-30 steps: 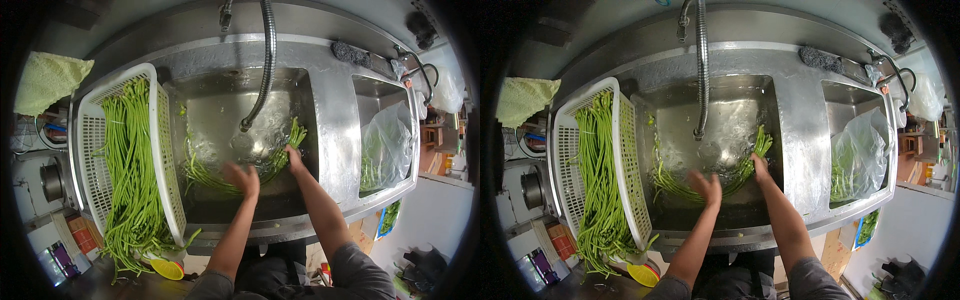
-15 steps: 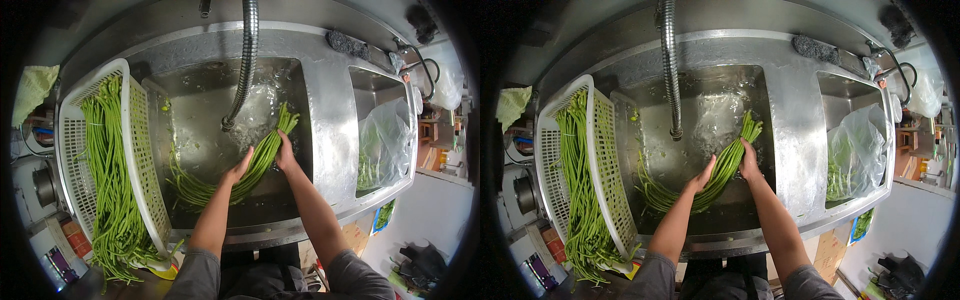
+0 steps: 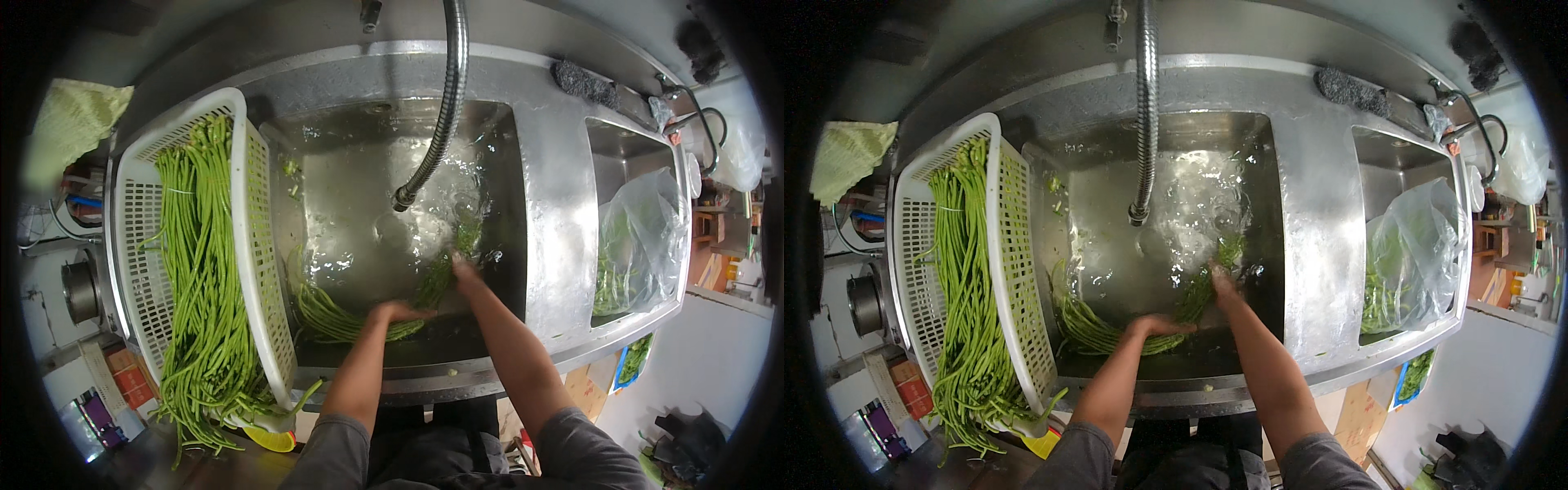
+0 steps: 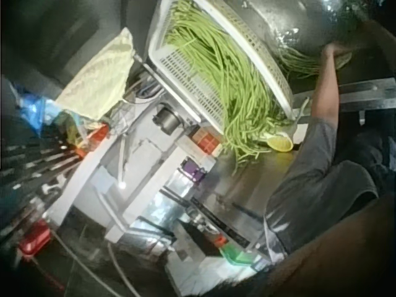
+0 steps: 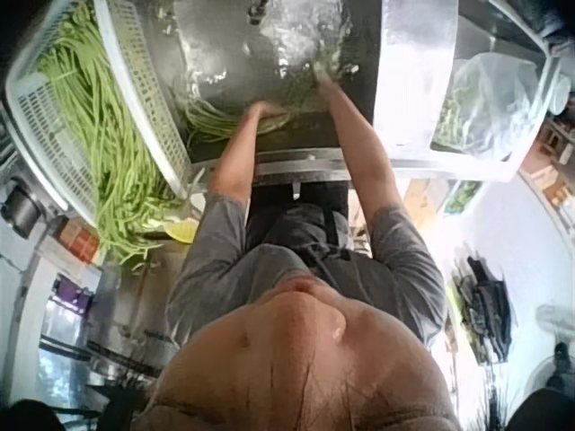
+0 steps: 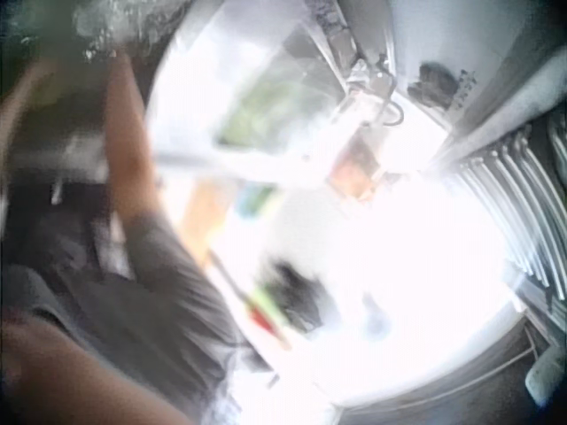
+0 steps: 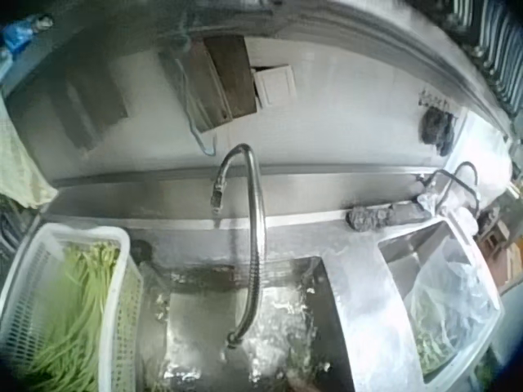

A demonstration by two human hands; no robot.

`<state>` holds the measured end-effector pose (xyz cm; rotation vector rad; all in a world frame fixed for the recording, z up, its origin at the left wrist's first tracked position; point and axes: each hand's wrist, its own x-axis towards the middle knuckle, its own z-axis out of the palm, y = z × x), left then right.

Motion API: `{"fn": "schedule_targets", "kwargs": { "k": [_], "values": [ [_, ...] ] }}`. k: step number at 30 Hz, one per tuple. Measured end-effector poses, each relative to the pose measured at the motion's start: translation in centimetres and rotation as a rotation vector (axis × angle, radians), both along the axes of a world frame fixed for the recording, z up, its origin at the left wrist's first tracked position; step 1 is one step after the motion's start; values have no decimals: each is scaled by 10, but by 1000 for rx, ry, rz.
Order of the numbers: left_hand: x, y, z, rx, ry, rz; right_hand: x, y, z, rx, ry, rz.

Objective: The person washes bundles of long green vegetables in a stainless steel sink. They repeatedly take bundles from a plastic bag, rinse them under running water, and place them into a white plastic basket.

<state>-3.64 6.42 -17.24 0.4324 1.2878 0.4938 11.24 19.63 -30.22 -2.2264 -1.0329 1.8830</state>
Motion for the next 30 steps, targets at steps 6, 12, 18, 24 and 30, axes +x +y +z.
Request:
{"fn": "schedule_targets", "kwargs": {
  "k": [6, 12, 18, 24, 30],
  "values": [
    [30, 2, 12, -91, 284, -622, -12, -9, 58, -328, 165, -60],
    [42, -14, 96, 121, 707, -412, 4, 10, 120, -230, 397, -113],
    [14, -54, 147, 392, 561, -58, -28, -16, 293, 18, 713, -207],
    [24, -78, 152, 582, 730, 291, -43, -41, 400, 270, 862, -272],
    [24, -58, 204, 695, 875, 330, -24, -35, 486, 393, 1131, -468]
  ]
}}
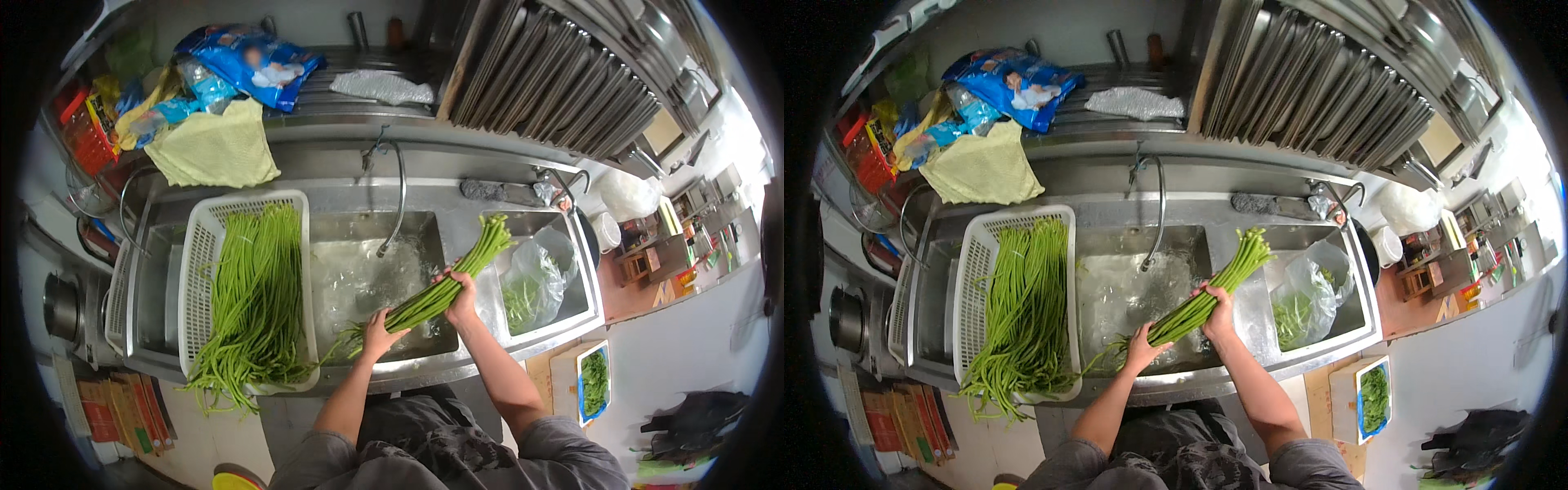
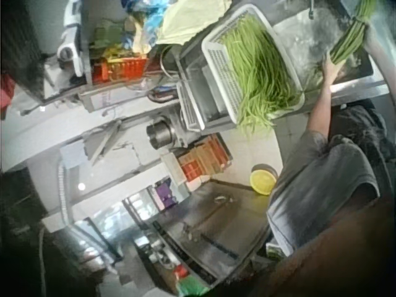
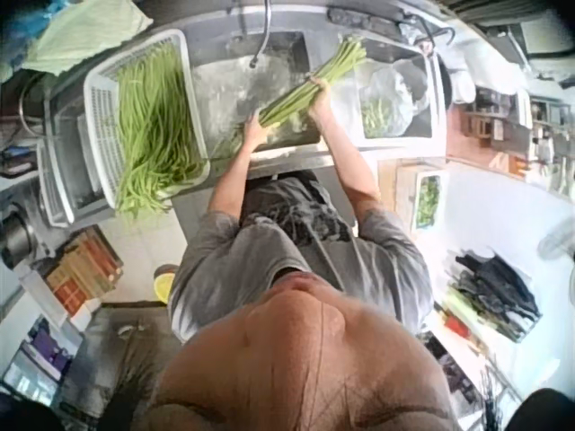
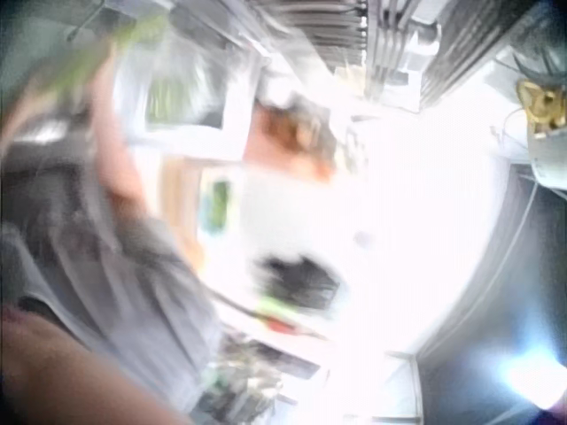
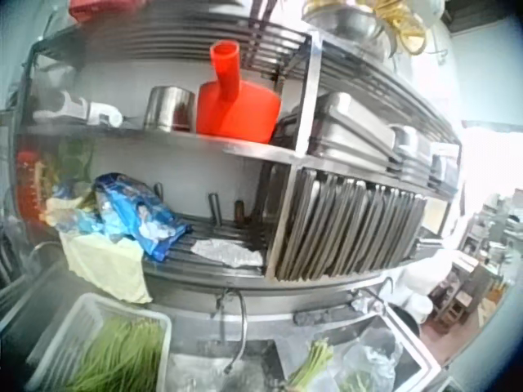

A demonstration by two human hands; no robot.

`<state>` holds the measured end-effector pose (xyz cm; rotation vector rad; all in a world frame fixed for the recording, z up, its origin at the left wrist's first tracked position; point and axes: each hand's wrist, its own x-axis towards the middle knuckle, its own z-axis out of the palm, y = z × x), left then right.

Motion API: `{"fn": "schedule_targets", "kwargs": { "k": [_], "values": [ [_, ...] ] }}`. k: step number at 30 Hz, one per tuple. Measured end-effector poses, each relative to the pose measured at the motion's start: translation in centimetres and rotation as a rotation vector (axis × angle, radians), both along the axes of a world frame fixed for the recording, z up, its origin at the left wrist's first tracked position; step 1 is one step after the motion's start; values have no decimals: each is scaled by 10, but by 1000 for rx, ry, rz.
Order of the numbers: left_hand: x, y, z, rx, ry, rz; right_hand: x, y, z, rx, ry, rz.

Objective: The person washes bundles of long green vegetables in a stainless steel sink. They repeatedly take bundles from a plastic bag, rinse them under running water, and place them into a white plastic basket.

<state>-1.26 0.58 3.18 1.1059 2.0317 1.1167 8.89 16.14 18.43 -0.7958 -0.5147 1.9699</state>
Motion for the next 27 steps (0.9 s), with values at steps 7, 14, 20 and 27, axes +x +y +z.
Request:
{"fn": "schedule_targets", "kwargs": {
  "k": [7, 14, 20, 27],
  "values": [
    [32, 25, -55, -421, -119, 541, 5, 11, 61, 339, 124, -104],
    [42, 41, 19, 545, -2285, 663, 21, -19, 88, 386, 202, -145],
    [41, 51, 36, 708, -2121, 446, 76, -21, 124, 313, 280, -115],
    [59, 54, 26, 834, -2019, 465, 163, 8, 136, 302, 406, -55]
  ]
}}
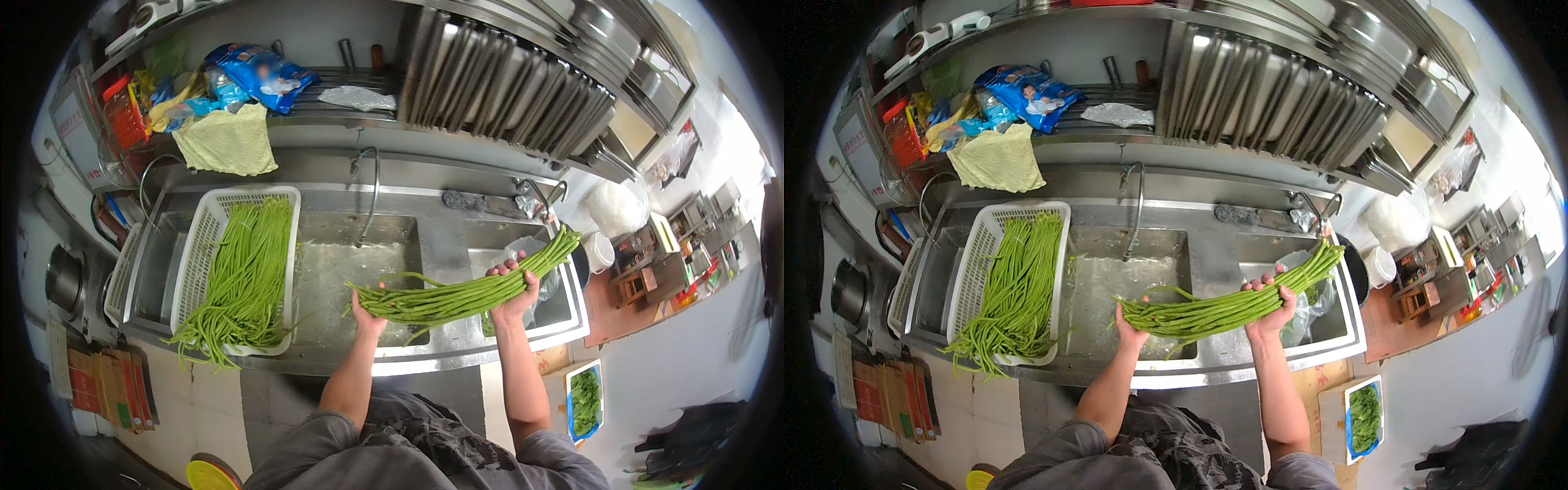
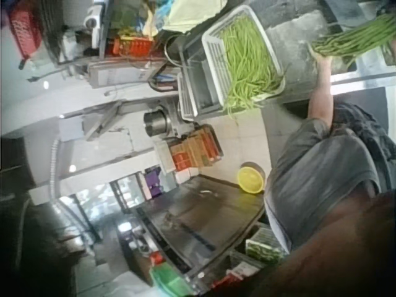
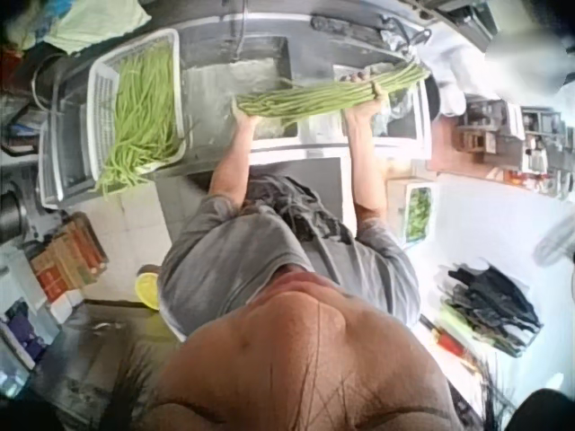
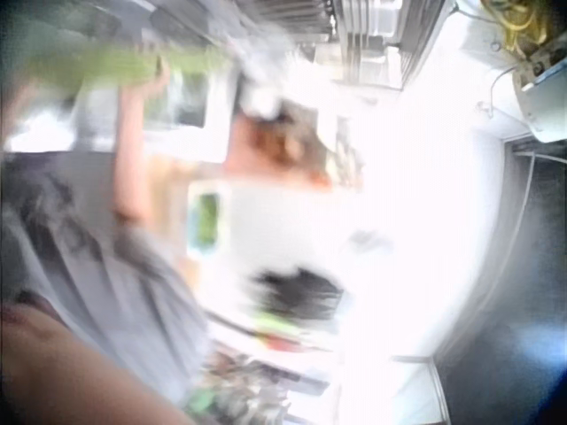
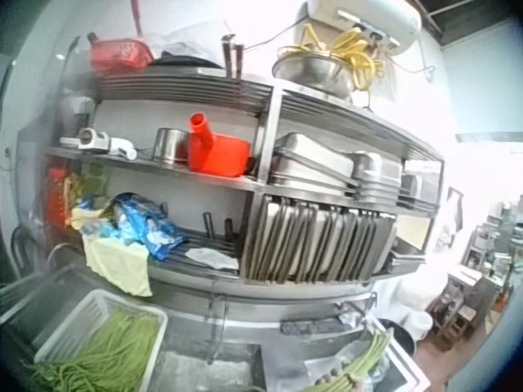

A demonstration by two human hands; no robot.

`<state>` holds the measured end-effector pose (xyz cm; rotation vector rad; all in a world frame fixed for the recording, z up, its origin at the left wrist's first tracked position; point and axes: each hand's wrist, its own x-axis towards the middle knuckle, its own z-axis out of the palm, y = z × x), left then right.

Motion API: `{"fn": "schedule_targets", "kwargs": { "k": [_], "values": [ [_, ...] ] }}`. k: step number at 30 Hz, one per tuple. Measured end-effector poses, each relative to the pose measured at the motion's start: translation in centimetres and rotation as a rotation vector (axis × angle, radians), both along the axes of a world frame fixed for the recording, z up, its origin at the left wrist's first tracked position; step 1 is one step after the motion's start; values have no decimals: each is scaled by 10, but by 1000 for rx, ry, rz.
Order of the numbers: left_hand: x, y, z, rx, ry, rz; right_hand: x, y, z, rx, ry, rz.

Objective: The person washes bundles of long green vegetables in a stainless steel sink. They repeatedly take bundles from a plastic bag, rinse them under running water, and place them into a white plastic basket.

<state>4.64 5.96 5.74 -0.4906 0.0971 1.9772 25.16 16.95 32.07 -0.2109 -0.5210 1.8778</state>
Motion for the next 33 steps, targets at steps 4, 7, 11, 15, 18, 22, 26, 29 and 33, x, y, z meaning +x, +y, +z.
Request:
{"fn": "schedule_targets", "kwargs": {
  "k": [4, 7, 11, 15, 18, 22, 26, 29, 33],
  "values": [
    [7, -4, 22, 72, 111, -25, 47, 15, -9, 23, -43, -48],
    [8, -7, 47, 139, 162, 36, 71, 33, -13, -3, -38, -109],
    [32, -11, 141, 82, 292, 93, 112, 58, -25, -13, -68, -192],
    [9, -11, 137, 145, 316, 136, 128, 58, -8, -64, -163, -146],
    [16, -5, 149, -6, 284, 144, 145, 81, -17, -186, -116, -55],
    [-3, -5, 158, -86, 323, 146, 129, 60, -2, -89, -93, -146],
    [-6, -11, 167, -101, 335, 131, 118, 45, 22, 71, -28, -107],
    [1, -20, 179, -98, 316, 162, 104, 61, 27, 144, 3, -98],
    [-19, -41, 190, -39, 422, 185, 85, 63, 32, 125, 104, -1]
  ]
}}
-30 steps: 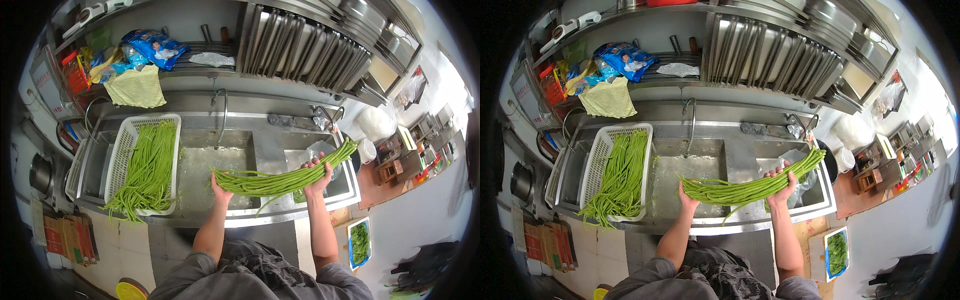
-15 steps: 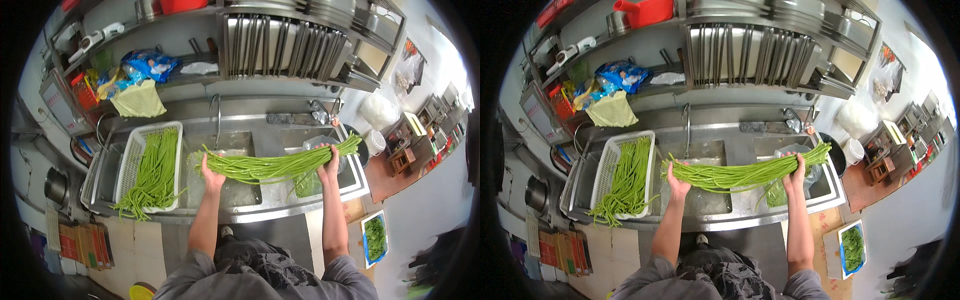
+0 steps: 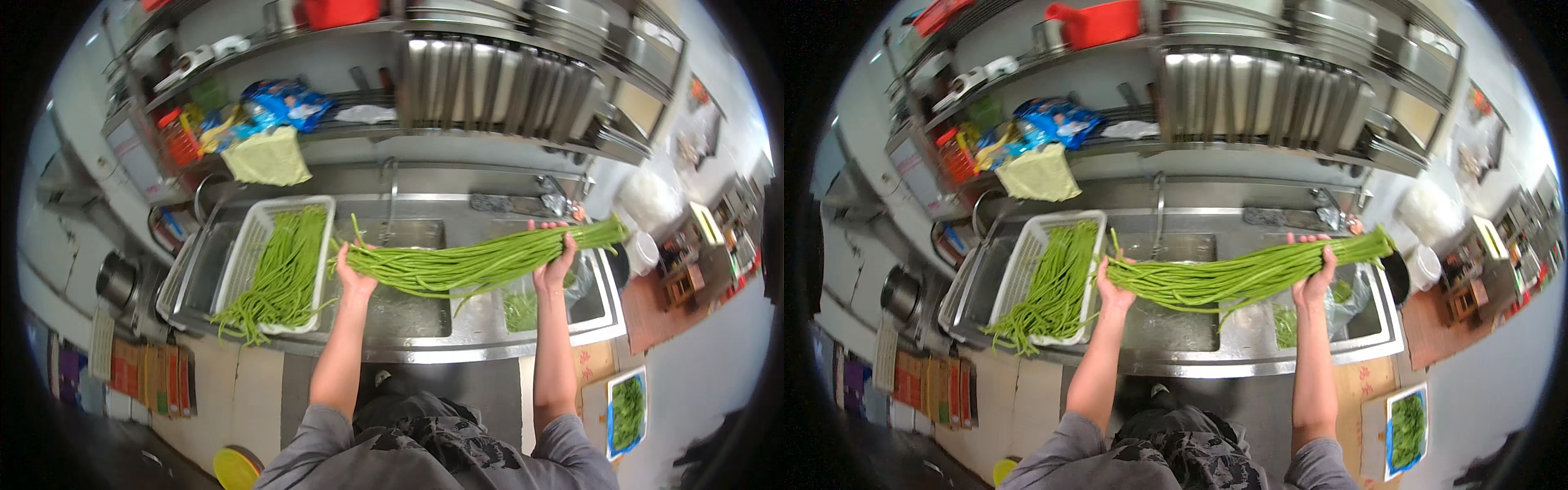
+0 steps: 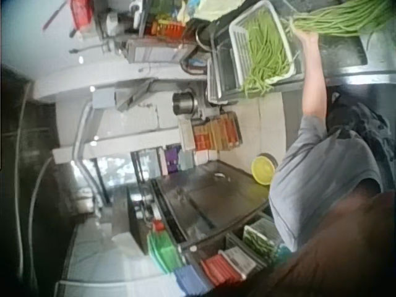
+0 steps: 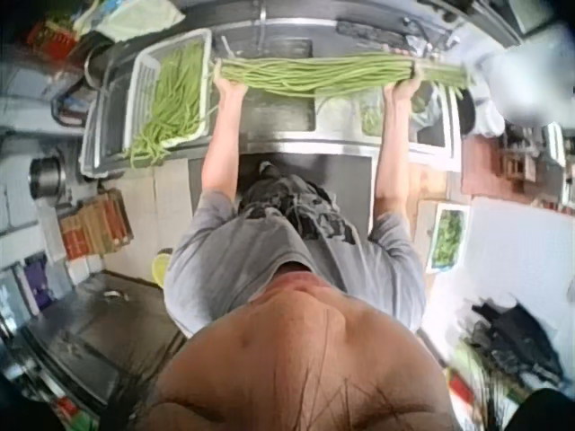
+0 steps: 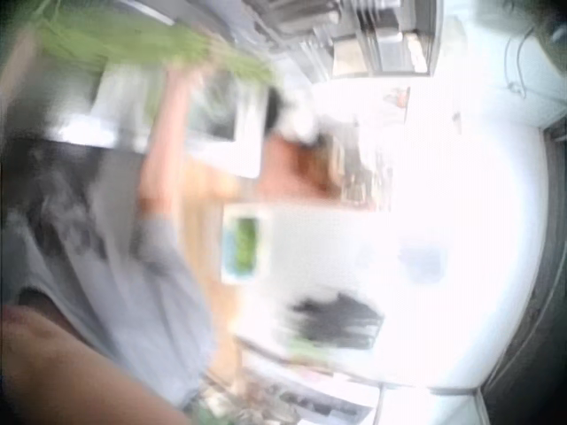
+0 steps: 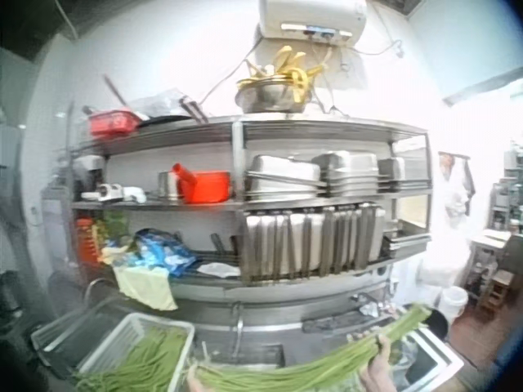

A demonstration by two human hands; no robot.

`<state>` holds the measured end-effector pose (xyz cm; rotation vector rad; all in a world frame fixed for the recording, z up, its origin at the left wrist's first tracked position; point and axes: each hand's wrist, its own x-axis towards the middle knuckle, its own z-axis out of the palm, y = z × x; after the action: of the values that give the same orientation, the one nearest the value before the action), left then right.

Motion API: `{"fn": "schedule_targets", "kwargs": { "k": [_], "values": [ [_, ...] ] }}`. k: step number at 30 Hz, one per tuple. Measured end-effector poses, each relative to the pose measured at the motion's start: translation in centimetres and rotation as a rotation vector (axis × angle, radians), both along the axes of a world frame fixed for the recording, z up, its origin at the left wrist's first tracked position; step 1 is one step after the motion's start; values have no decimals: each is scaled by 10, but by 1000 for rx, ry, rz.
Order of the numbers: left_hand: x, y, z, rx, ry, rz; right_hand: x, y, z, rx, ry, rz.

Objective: The person washes bundles of long green vegetables in a stainless steel sink. They repeatedly take bundles from a plastic bag, rinse them under running water, and place them into a white plastic basket.

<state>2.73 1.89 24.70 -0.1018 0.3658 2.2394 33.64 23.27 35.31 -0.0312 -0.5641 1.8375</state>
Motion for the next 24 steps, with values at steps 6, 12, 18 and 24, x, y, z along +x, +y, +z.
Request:
{"fn": "schedule_targets", "kwargs": {
  "k": [6, 12, 18, 24],
  "values": [
    [-28, -7, 13, 28, -121, 15, -33, -11, -12, 58, 12, -17],
    [-76, -36, 0, 83, -153, 43, -84, -35, 4, 118, 8, 46],
    [-129, -75, 37, 100, -205, 34, -154, -44, 24, 112, 66, 75],
    [-211, -154, 54, 128, -137, 171, -270, -133, 81, 238, 105, 72]
  ]
}}
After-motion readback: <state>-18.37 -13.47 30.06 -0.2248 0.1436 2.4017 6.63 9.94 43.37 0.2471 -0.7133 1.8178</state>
